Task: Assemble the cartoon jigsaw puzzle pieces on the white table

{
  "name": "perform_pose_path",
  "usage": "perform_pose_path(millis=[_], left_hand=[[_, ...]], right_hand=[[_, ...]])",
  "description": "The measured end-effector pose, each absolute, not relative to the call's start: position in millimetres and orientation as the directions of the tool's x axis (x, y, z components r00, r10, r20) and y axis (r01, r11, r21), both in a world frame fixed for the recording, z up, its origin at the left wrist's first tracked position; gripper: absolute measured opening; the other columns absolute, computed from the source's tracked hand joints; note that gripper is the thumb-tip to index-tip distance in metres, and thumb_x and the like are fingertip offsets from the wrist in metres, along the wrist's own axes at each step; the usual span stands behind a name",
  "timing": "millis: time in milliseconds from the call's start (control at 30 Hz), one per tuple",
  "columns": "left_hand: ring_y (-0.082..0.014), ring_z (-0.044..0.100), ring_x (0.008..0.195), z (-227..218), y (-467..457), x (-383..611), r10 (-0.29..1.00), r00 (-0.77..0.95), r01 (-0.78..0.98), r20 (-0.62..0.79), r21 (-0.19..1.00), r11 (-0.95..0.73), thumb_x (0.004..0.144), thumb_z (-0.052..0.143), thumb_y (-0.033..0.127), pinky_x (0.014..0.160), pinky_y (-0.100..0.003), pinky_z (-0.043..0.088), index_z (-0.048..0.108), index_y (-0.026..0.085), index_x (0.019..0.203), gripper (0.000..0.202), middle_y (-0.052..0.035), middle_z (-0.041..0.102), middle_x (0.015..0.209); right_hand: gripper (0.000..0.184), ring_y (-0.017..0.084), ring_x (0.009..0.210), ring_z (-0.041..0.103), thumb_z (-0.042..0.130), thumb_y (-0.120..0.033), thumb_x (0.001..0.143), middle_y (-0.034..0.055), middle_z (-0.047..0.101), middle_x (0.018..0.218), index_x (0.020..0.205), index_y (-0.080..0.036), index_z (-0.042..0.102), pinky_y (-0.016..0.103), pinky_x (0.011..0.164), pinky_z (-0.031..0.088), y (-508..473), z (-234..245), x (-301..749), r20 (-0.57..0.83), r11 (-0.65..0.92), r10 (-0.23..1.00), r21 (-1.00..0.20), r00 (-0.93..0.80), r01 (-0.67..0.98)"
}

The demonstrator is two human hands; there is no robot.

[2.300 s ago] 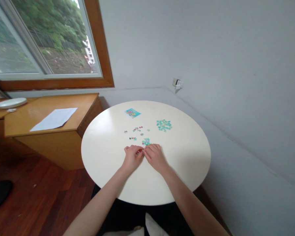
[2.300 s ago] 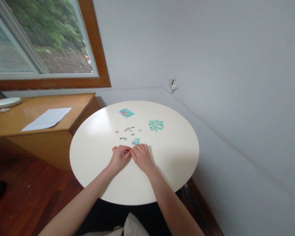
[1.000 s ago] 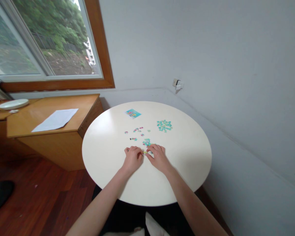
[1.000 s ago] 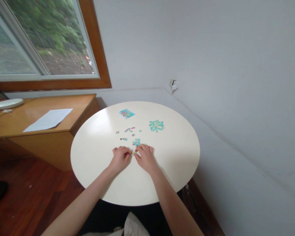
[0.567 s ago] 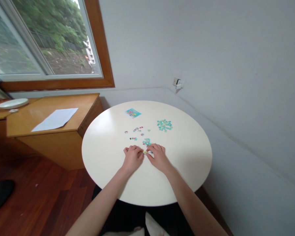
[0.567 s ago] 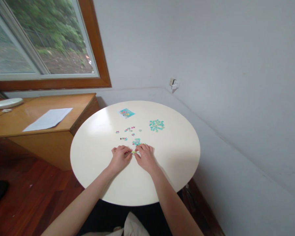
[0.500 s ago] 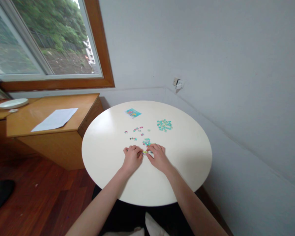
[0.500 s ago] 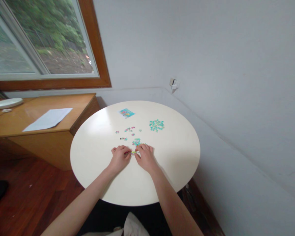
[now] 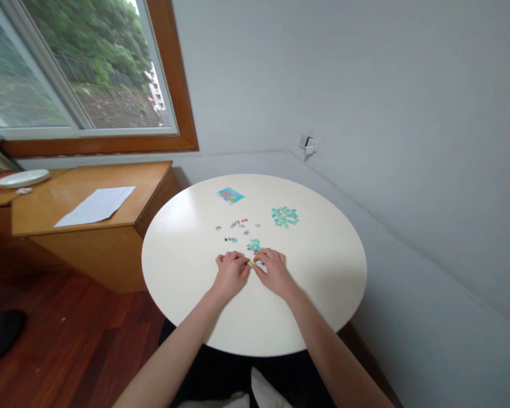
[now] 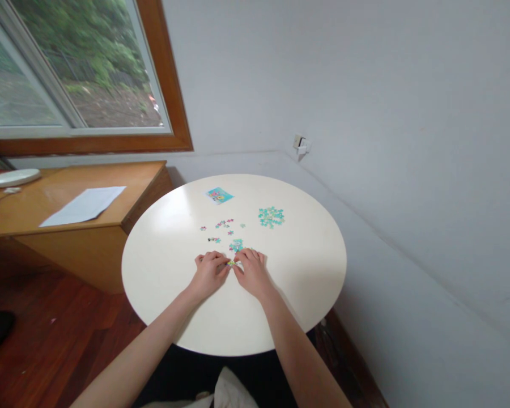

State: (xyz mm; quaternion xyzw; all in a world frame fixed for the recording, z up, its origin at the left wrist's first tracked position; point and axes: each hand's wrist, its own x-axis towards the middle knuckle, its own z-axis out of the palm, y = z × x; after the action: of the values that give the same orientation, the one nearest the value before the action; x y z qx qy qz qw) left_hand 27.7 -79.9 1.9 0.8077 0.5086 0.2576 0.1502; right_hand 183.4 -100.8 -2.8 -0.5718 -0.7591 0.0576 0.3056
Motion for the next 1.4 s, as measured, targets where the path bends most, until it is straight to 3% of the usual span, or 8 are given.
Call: perform_pose_path(millis=[600, 1067, 1400], left_hand=[[-0.0184, 0.054, 0.095, 5, -79, 26, 0.9, 0.366, 0.71, 0.238, 0.553, -0.435, 0.08, 0.053, 0.016, 0.084, -0.038, 0.026, 0.064, 0.023, 0.09, 0.017, -0.0022, 0.068, 0.093], [-0.0169, 0.056, 0.09, 8, -81, 28, 0.889, 0.381, 0.723, 0.253, 0.519, -0.457, 0.081, 0.051, 0.012, 0.084, -0.038, 0.025, 0.062, 0.021, 0.084, 0.015, -0.0016, 0.068, 0.089], [-0.0189, 0.054, 0.094, 16, -85, 30, 0.91, 0.338, 0.748, 0.241, 0.517, -0.415, 0.081, 0.054, 0.022, 0.085, -0.039, 0.025, 0.062, 0.021, 0.083, 0.008, -0.003, 0.066, 0.093]], right_hand=[[0.009, 0.018, 0.099, 0.053, 0.055, -0.02, 0.081, 0.0032, 0.06, 0.1, 0.09, -0.023, 0.057, 0.034, 0.087, 0.032, -102, -2, 184, 0.383, 0.336, 0.909, -0.442, -0.163, 0.832], [0.008, 0.018, 0.095, 0.054, 0.056, -0.021, 0.081, 0.0032, 0.061, 0.099, 0.089, -0.023, 0.058, 0.035, 0.086, 0.032, -99, -4, 184, 0.375, 0.325, 0.915, -0.461, -0.15, 0.825], [0.009, 0.018, 0.097, 0.053, 0.057, -0.021, 0.08, 0.0028, 0.06, 0.099, 0.089, -0.023, 0.058, 0.035, 0.086, 0.033, -101, -1, 184, 0.371, 0.332, 0.914, -0.46, -0.162, 0.824]])
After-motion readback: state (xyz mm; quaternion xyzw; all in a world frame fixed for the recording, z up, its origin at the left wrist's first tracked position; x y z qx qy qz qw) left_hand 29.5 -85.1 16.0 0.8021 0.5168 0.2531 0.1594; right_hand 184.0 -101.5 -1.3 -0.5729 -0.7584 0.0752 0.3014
